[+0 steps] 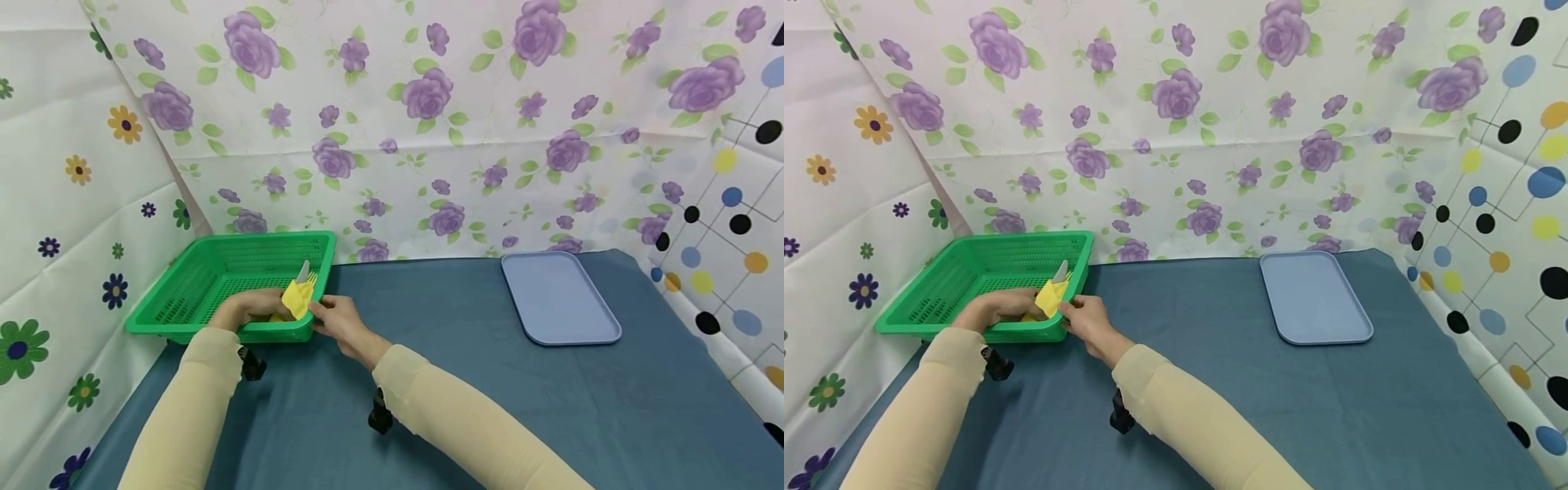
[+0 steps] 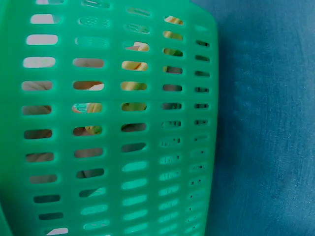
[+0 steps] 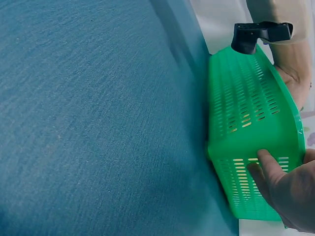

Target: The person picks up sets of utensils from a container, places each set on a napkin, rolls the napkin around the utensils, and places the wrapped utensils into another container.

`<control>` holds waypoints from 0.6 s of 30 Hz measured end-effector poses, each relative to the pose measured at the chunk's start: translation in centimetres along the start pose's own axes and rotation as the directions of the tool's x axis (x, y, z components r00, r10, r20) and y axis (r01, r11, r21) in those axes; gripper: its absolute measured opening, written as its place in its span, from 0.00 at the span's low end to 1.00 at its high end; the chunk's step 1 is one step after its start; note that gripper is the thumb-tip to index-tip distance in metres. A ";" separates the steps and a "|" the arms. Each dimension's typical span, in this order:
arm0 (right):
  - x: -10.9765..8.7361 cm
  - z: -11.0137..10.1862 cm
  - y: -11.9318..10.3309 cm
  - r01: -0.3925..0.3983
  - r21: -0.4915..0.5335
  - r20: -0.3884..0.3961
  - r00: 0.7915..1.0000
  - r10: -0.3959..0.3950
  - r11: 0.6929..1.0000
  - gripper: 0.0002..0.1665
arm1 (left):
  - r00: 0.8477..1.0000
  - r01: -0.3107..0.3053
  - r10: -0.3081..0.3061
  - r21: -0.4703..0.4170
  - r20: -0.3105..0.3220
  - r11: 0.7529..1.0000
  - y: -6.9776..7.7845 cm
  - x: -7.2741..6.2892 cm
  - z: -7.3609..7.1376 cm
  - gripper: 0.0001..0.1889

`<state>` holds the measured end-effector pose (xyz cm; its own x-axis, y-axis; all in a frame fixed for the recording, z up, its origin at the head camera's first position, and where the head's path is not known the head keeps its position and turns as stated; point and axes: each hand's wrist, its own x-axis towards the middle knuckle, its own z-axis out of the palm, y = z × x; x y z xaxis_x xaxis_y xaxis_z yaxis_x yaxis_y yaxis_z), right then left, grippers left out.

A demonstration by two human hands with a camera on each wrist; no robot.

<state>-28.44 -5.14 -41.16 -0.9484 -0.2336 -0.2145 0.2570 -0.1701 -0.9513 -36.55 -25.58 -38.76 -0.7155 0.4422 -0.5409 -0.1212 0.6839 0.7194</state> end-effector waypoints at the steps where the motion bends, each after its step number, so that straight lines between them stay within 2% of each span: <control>1: 0.0 0.0 0.0 0.000 -0.001 0.002 1.000 0.000 1.000 0.24 | 1.000 -0.007 0.007 0.006 0.010 1.000 0.0 0.1 0.0 0.27; 10: 0.0 0.0 0.0 0.004 -0.009 0.002 1.000 -0.004 1.000 0.24 | 0.998 -0.059 0.057 0.051 0.028 0.997 -0.1 0.8 0.0 0.20; 18: 0.0 0.0 -0.2 -0.001 -0.012 0.004 1.000 0.001 1.000 0.25 | 0.996 -0.080 0.077 0.110 0.034 0.991 0.2 1.3 0.2 0.06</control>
<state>-28.51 -5.09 -41.01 -0.9473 -0.2376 -0.2149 0.2560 -0.1580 -0.9537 -37.36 -24.77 -39.35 -0.6991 0.5125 -0.4986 0.0128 0.7062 0.7079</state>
